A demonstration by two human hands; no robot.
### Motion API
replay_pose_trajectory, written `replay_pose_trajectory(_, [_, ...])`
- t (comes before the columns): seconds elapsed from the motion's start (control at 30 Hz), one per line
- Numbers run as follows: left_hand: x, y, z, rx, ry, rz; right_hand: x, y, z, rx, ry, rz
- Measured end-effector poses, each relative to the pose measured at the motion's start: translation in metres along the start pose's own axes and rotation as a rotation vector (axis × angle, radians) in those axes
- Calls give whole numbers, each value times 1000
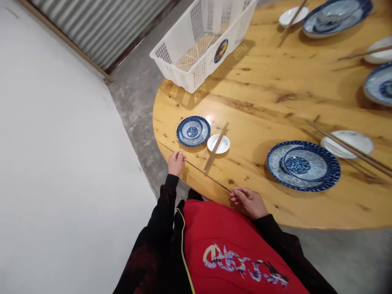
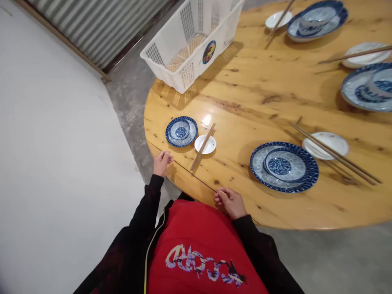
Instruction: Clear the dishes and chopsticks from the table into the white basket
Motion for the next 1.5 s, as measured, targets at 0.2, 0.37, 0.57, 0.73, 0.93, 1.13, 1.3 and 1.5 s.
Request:
replay_pose_trajectory(0.2, [85, 25, 27, 134, -129, -31, -1, -8, 7, 82, 209, 5])
replay_pose_trajectory(0.37, [122, 30, 49, 276, -284, 10, -9, -7, 23, 77, 339, -21])
replay_pose_trajectory(0.57, [141, 25, 61, 325, -343, -22, -10, 6, 37, 69, 359, -7])
replay_pose_trajectory(0.73, [136, 33, 63, 298, -392, -30, -2, -5, 45, 22, 351, -22])
replay_pose_trajectory(0.93, [134, 40, 68, 258, -384, -28, 22, -23, 58, -84, 290, -61])
replay_pose_trajectory(1.13, [139, 33, 69, 188, -330, -62, 29, -11, 54, -159, 229, -41])
replay_pose_trajectory(1.3, [140, 34, 66, 189, -294, -92, 19, -14, 23, -36, 306, -25])
replay_pose_trajectory(1.5, [133, 51, 67, 313, -241, -15, 9, -25, -10, 132, 355, -53])
Point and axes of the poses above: each hand's wrist, its own x-axis towards the middle knuckle, its own z-axis out of the palm, y = z × x, the point moved 9 cm from there along x, towards the middle knuckle, and after that the axes turned 1 degree about x, right-handed, at the moved point
